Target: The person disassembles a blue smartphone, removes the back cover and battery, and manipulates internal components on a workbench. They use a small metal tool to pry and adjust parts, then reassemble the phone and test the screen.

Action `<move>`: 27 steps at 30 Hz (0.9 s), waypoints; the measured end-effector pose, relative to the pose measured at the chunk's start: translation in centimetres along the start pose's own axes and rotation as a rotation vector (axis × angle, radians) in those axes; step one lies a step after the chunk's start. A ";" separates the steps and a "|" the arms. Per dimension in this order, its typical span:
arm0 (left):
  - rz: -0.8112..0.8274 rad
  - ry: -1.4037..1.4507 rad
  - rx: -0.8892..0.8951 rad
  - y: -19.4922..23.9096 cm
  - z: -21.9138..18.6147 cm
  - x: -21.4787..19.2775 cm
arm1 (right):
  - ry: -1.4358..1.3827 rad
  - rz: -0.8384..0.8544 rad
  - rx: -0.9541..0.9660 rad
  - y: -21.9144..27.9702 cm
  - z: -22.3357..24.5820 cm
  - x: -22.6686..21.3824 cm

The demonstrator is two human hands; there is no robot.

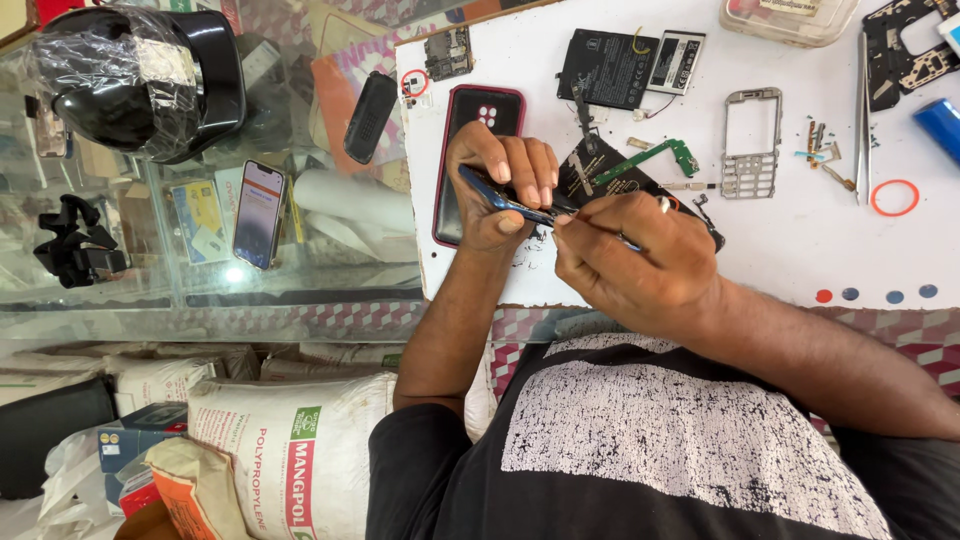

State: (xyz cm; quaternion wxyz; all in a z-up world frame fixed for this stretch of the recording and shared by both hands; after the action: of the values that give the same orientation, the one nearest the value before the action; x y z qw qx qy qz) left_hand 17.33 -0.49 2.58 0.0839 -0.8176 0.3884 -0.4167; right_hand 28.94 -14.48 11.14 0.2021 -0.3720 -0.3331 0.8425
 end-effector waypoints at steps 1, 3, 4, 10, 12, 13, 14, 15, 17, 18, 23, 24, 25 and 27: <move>0.002 -0.005 0.003 0.0 0.0 0.0 | 0.017 0.002 -0.024 0.0 0.1 -0.1; -0.016 -0.023 0.005 0.2 0.0 0.0 | 0.037 0.008 -0.046 0.1 0.3 -0.1; -0.024 -0.032 0.007 0.2 0.0 0.0 | 0.040 0.012 -0.045 0.1 0.4 -0.2; -0.008 -0.027 0.007 0.2 0.0 0.1 | -0.053 0.022 0.120 -0.1 -0.3 0.0; -0.002 -0.026 0.005 0.1 0.0 0.1 | -0.115 0.035 0.179 -0.2 -0.6 0.1; 0.002 -0.025 0.003 0.1 -0.1 0.2 | -0.131 0.038 0.199 -0.2 -0.7 0.1; 0.002 -0.024 0.000 0.1 -0.1 0.1 | -0.147 0.041 0.220 -0.2 -0.8 0.1; 0.002 -0.022 -0.004 0.1 -0.1 0.1 | -0.165 0.052 0.234 -0.3 -0.9 0.2; 0.007 -0.020 -0.004 0.1 0.0 0.1 | -0.201 0.073 0.263 -0.3 -1.2 0.3; 0.012 -0.018 -0.001 0.1 0.0 0.1 | -0.218 0.081 0.271 -0.3 -1.3 0.3; 0.044 0.000 -0.001 0.0 0.1 -0.1 | -0.319 0.108 0.285 -0.3 -1.9 0.6; 0.047 0.002 0.000 0.0 0.1 -0.2 | -0.314 0.104 0.277 -0.3 -1.9 0.6; 0.049 0.004 0.002 -0.1 0.1 -0.2 | -0.308 0.099 0.269 -0.2 -2.0 0.6; 0.047 0.024 -0.002 -0.2 0.1 -0.2 | -0.308 0.096 0.257 -0.1 -2.0 0.7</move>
State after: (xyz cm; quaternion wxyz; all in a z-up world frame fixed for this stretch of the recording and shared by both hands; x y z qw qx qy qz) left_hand 17.43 -0.24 2.42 0.0881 -0.8034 0.4089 -0.4238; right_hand 30.09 -13.15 9.90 0.1542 -0.2254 -0.2319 0.9336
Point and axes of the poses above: each hand's wrist, its own y-axis away from the middle knuckle, its own x-axis out of the palm, z = x × y, the point moved 5 cm from there along -y, towards the middle knuckle, and after that the axes turned 3 degrees about y, right-handed, at the moved point
